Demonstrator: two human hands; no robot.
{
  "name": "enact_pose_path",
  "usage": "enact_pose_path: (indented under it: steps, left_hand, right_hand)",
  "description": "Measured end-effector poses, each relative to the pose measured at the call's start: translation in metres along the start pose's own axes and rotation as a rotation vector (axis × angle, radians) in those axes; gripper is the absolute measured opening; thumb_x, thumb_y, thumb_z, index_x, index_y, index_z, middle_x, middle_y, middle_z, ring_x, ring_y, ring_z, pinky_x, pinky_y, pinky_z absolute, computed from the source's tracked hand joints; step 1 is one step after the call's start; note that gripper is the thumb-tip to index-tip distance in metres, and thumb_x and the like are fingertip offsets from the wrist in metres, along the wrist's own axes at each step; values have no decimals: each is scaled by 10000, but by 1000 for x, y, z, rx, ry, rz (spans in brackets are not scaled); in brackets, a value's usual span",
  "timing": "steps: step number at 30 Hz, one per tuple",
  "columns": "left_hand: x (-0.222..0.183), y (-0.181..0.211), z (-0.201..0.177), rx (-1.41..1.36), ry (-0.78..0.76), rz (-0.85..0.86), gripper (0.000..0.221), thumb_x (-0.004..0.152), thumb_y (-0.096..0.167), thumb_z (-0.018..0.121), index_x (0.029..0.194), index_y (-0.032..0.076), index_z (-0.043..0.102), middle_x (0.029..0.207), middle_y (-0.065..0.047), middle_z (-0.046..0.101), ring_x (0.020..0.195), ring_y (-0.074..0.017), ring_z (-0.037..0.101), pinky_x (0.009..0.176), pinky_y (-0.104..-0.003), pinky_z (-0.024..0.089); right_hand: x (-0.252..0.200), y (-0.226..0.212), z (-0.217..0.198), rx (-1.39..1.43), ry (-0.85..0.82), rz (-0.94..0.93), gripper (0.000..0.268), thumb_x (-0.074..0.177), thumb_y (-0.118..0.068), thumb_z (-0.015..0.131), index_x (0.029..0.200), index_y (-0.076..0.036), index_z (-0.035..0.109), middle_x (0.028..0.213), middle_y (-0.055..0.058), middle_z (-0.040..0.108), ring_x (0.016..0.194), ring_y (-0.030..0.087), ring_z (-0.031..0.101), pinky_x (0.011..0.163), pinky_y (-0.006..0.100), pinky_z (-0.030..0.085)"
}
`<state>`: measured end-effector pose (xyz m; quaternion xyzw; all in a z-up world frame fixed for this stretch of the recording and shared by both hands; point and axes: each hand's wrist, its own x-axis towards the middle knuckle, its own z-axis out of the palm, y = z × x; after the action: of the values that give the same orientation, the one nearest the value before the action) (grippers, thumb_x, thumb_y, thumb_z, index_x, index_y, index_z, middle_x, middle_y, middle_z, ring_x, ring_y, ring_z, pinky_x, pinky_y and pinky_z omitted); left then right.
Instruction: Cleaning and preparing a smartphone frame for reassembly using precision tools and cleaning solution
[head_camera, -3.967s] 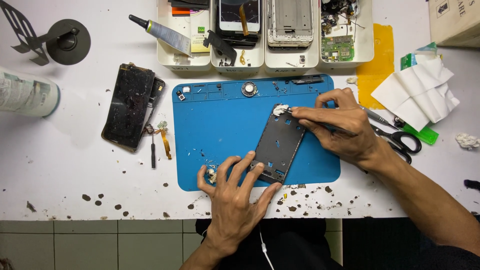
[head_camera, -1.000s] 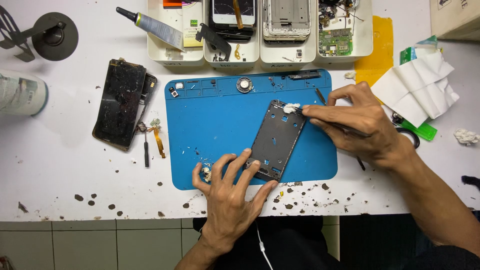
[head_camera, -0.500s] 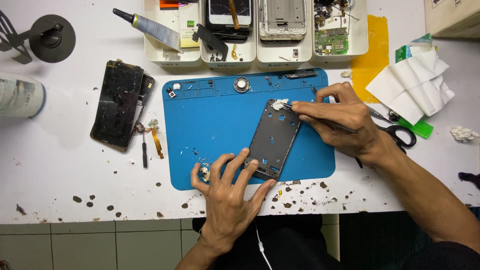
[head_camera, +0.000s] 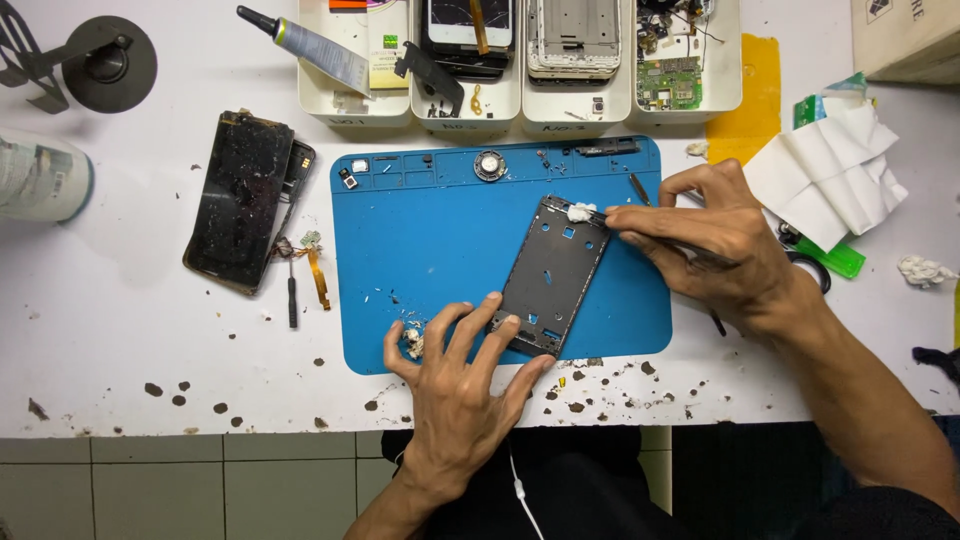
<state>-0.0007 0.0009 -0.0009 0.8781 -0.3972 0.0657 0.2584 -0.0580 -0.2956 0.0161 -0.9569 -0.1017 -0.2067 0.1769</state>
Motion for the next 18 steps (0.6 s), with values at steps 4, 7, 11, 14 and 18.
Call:
enact_pose_path:
  steps: [4,7,11,14,18]
  left_hand:
    - [-2,-1,2,8,-7,3,424,839,575,809,1067,223,748,1284,8,691,1202,-232,578,1062,-639,209]
    - [-1,0,2,16,2,9,425,829,568,828,1063,223,744,1286,10,693,1196,-236,586,1055,-642,219]
    - [-2,1,2,29,15,12,426,825,567,833,1064,226,740,1280,11,696,1200,-235,587,1055,-647,217]
    - [-3,1,3,27,6,11,438,819,568,837,1072,224,740,1282,4,697,1211,-242,588,1058,-656,212]
    - [-3,1,3,43,34,17,426,828,578,829,1058,229,742,1279,13,704,1196,-239,605,1057,-644,214]
  right_hand:
    - [-6,0,-15,-11,-37,53,224,950,-87,828,1169,-129,808,947,10,742,930,235,591,890,390,396]
    - [-13,6,-21,9,-82,67,259,924,-99,822,1180,-132,801,908,51,738,945,247,607,923,402,374]
    - [-16,7,-22,39,-67,89,253,910,-117,853,1158,-139,807,892,96,646,906,242,586,864,392,407]
    - [-17,4,-21,69,-56,89,259,909,-114,847,1163,-127,804,900,96,641,913,239,573,861,390,412]
    - [-23,-3,-17,-11,-60,-6,254,900,-134,847,1150,-110,808,927,173,671,897,274,597,794,420,402]
